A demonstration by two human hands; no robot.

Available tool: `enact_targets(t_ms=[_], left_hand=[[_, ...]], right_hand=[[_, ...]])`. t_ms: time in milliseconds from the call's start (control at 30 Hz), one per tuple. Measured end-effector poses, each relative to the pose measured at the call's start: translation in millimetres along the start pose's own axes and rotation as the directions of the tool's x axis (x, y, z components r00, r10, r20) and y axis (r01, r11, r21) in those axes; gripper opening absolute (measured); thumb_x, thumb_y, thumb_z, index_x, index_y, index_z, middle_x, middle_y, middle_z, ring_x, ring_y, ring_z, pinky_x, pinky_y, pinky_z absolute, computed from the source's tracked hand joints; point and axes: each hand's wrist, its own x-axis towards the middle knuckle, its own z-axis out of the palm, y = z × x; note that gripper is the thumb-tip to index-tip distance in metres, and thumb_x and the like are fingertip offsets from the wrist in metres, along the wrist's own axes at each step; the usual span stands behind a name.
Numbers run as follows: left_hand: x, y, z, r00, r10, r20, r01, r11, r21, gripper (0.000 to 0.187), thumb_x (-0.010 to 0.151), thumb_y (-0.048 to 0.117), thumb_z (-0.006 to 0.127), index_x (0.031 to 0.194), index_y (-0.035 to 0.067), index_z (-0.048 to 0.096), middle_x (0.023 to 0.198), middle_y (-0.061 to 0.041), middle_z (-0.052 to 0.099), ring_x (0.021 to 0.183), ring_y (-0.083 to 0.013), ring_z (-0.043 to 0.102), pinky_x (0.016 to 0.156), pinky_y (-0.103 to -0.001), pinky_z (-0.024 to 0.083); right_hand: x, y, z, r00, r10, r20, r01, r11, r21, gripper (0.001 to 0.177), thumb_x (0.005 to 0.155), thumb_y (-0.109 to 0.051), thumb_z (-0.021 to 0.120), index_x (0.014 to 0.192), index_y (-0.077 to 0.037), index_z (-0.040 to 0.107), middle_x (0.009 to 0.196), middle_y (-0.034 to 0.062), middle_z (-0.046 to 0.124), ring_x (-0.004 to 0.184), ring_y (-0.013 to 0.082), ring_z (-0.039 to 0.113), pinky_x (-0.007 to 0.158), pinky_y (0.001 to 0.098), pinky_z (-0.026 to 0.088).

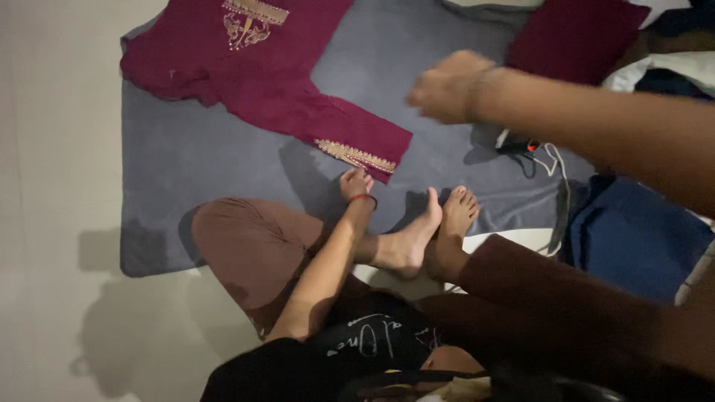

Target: The person irons a maroon long-sleeved shirt on a grey mat laid on the floor. They smooth the fabric, use a handheld iron to press the sleeves and body, fold the shirt, and then iron a second maroon garment with gold embroidery.

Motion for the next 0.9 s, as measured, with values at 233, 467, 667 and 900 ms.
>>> enact_targets(t_ms=[233, 467, 667, 900], left_hand=[[-14.2, -16.2, -30.8, 0.584, 0.695, 0.419, -0.796, 0.391, 0.461, 0.018, 0.088, 0.007, 0.08, 0.104, 0.008, 0.072, 0.088, -0.006, 0.077, 0.079, -0.0166, 0.075, 0.071, -0.03, 0.059], [4.4, -34.2, -13.5, 0.981, 0.159, 0.107, -0.189, 0.897, 0.399, 0.035, 0.082, 0.005, 0.083, 0.108, 0.003, 0.06, 0.083, -0.01, 0.07, 0.058, -0.0178, 0.069, 0.048, -0.03, 0.058], [5.8, -48.9, -18.4, 0.87, 0.452, 0.196, -0.491, 0.835, 0.25, 0.038, 0.08, -0.002, 0.082, 0.105, 0.001, 0.053, 0.082, -0.009, 0.063, 0.062, -0.0142, 0.062, 0.055, -0.03, 0.058], [-10.8, -55.9, -24.9, 0.948, 0.253, 0.19, -0.292, 0.931, 0.217, 0.016, 0.084, 0.002, 0.069, 0.099, 0.006, 0.074, 0.092, -0.002, 0.071, 0.075, -0.0111, 0.067, 0.066, -0.026, 0.059]], right_hand=[[-11.7, -73.6, 146.8, 0.92, -0.104, 0.377, 0.037, 0.983, 0.179, 0.032, 0.096, -0.029, 0.066, 0.127, -0.03, 0.069, 0.118, 0.0088, 0.072, 0.089, 0.0299, 0.074, 0.072, 0.0458, 0.061], [-64.6, -91.4, 257.0, 0.96, -0.261, 0.099, 0.177, 0.842, 0.51, 0.045, 0.08, -0.031, 0.077, 0.122, -0.018, 0.071, 0.119, 0.0071, 0.069, 0.116, 0.0297, 0.062, 0.093, 0.0421, 0.054], [-71.4, -73.9, 258.9, 0.983, -0.18, 0.027, 0.114, 0.723, 0.681, 0.021, 0.09, -0.028, 0.074, 0.106, -0.015, 0.078, 0.112, 0.0067, 0.075, 0.11, 0.0292, 0.066, 0.091, 0.0434, 0.055], [-80.5, -83.4, 239.9, 0.968, 0.005, -0.252, 0.198, 0.603, 0.772, 0.023, 0.091, -0.031, 0.077, 0.102, -0.011, 0.079, 0.104, 0.0071, 0.075, 0.1, 0.0284, 0.07, 0.089, 0.0408, 0.057]])
